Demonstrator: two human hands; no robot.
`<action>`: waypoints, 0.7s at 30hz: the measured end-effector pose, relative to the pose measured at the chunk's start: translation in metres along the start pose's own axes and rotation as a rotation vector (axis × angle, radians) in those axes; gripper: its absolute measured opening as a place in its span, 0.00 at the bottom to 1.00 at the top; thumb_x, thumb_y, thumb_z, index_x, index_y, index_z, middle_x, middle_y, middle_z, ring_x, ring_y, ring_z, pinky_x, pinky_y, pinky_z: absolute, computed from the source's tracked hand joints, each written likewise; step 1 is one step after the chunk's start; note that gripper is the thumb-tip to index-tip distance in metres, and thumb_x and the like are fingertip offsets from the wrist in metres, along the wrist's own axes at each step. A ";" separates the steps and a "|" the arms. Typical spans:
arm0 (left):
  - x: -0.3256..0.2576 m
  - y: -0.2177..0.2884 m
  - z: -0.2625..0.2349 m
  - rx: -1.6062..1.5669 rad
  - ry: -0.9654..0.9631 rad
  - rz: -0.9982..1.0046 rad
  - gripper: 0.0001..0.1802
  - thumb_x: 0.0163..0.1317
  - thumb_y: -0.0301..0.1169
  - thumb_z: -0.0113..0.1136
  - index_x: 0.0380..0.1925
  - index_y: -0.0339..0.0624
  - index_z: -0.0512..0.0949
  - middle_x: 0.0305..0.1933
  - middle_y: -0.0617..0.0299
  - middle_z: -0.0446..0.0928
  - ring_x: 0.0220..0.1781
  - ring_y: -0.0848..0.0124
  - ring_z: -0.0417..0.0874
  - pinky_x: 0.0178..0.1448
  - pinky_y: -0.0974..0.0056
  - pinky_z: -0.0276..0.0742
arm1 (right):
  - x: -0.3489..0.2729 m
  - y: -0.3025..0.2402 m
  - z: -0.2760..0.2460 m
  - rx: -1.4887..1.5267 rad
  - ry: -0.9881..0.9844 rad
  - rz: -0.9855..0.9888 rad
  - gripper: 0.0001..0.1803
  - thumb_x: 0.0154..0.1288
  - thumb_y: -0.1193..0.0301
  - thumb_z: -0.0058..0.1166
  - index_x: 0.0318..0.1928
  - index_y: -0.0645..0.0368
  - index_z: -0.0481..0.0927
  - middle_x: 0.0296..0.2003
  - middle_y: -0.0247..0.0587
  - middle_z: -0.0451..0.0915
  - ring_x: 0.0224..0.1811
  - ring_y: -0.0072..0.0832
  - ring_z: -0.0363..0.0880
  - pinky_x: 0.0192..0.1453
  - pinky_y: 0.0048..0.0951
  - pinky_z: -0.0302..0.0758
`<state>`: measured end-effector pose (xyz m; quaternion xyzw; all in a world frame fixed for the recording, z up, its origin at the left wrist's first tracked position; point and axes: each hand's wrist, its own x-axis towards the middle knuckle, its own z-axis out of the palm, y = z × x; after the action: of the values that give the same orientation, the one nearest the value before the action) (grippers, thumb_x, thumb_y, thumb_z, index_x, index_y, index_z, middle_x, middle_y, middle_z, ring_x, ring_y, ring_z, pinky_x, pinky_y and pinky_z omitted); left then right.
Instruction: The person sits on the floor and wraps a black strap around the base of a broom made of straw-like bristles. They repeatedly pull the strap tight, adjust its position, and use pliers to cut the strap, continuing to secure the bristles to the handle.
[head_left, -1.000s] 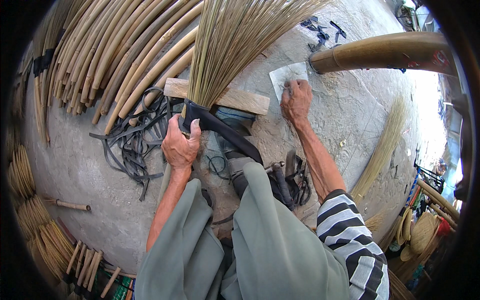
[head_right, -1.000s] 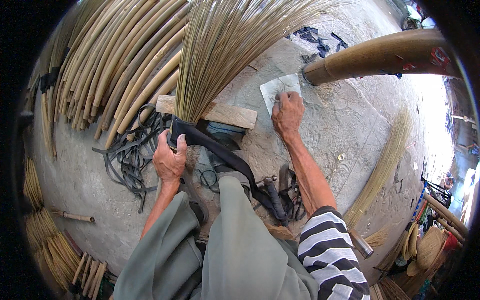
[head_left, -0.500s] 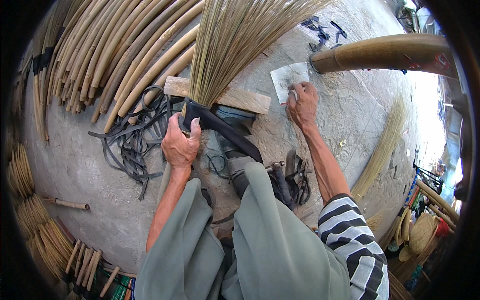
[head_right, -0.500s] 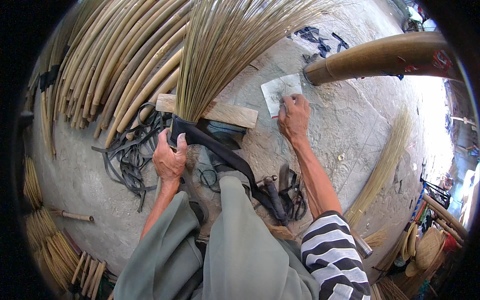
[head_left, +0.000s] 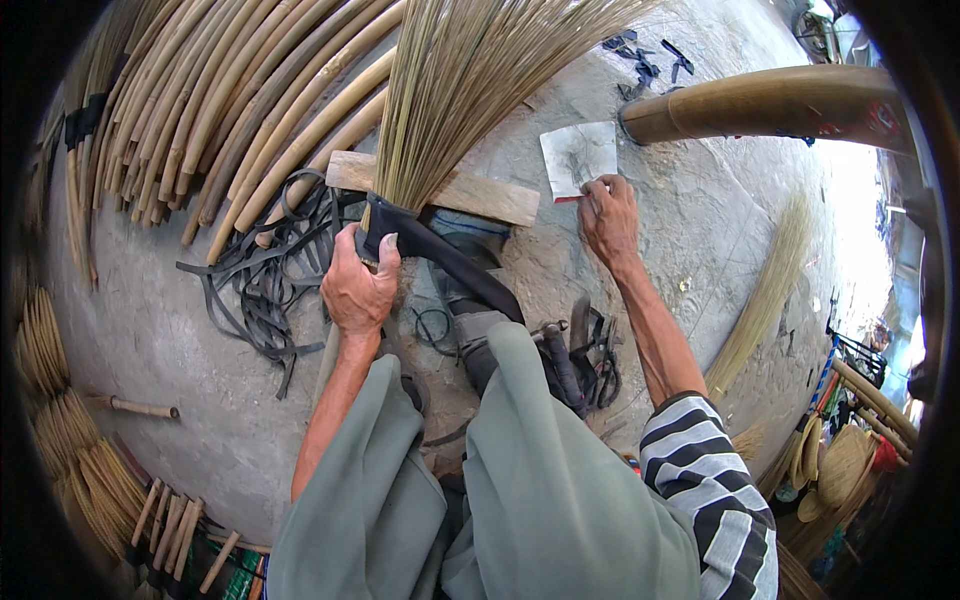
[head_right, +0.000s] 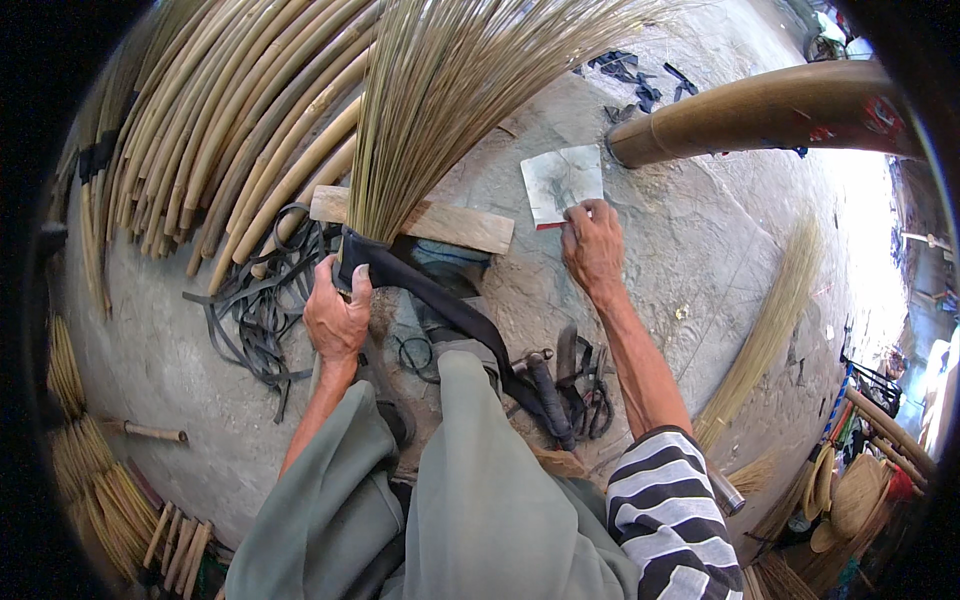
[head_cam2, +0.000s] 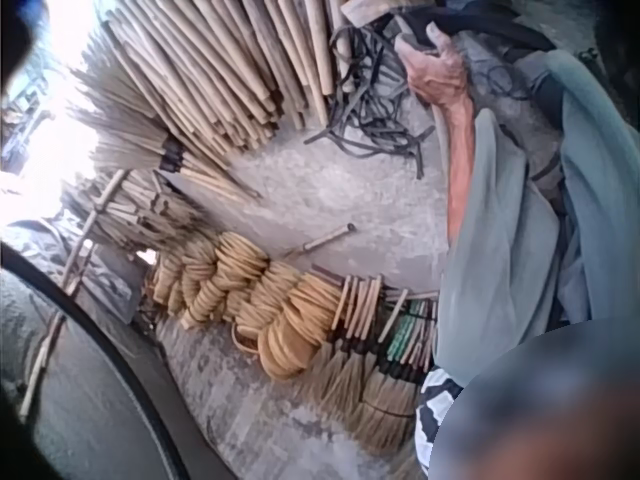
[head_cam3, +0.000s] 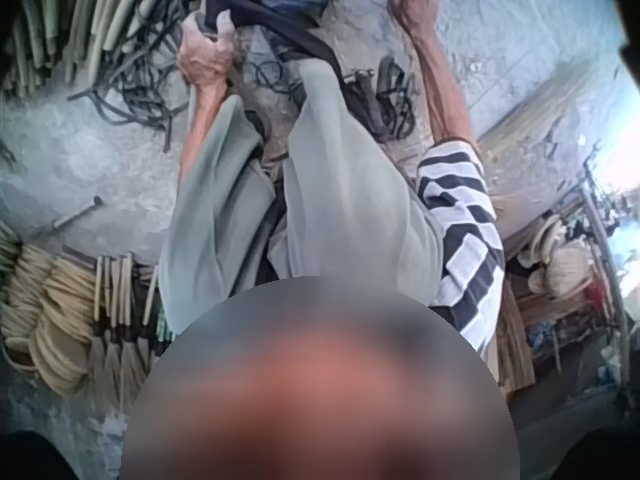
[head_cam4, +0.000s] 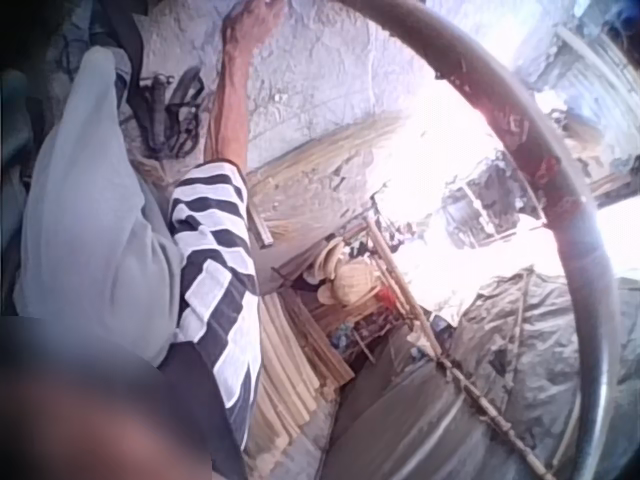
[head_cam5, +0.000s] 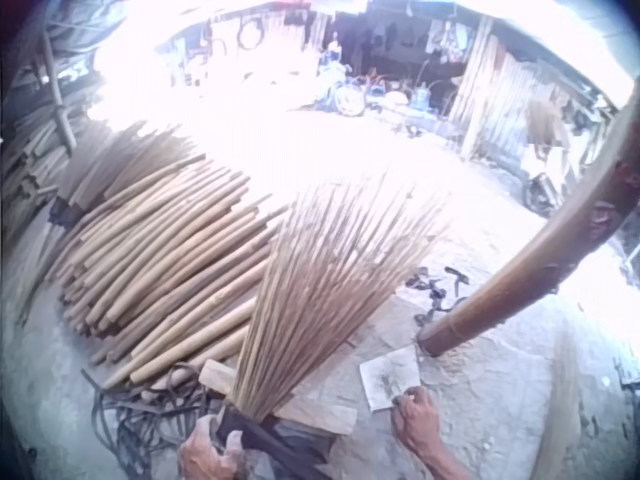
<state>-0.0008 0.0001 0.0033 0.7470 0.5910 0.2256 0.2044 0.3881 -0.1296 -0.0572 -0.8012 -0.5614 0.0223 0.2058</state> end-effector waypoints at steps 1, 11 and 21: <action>0.000 0.000 0.000 -0.008 -0.006 -0.010 0.31 0.76 0.54 0.68 0.63 0.39 0.81 0.50 0.41 0.90 0.48 0.38 0.92 0.50 0.43 0.88 | 0.001 -0.002 0.002 0.013 0.018 -0.002 0.10 0.67 0.72 0.68 0.48 0.55 0.89 0.52 0.46 0.83 0.56 0.51 0.82 0.60 0.51 0.79; 0.001 0.001 0.000 0.012 -0.006 -0.010 0.31 0.75 0.54 0.69 0.63 0.40 0.81 0.48 0.41 0.90 0.47 0.38 0.92 0.50 0.42 0.87 | 0.018 -0.022 0.025 0.157 0.056 0.045 0.07 0.70 0.72 0.68 0.47 0.58 0.87 0.48 0.49 0.83 0.53 0.52 0.82 0.58 0.51 0.79; 0.001 0.000 0.000 -0.026 0.003 0.003 0.30 0.75 0.53 0.69 0.62 0.39 0.81 0.48 0.41 0.90 0.46 0.37 0.92 0.49 0.43 0.87 | 0.043 -0.029 0.026 0.215 0.097 0.038 0.09 0.70 0.72 0.67 0.48 0.58 0.88 0.47 0.50 0.84 0.54 0.51 0.82 0.60 0.50 0.78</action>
<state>-0.0005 0.0009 0.0030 0.7449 0.5871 0.2345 0.2129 0.3711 -0.0740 -0.0623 -0.7850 -0.5299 0.0475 0.3173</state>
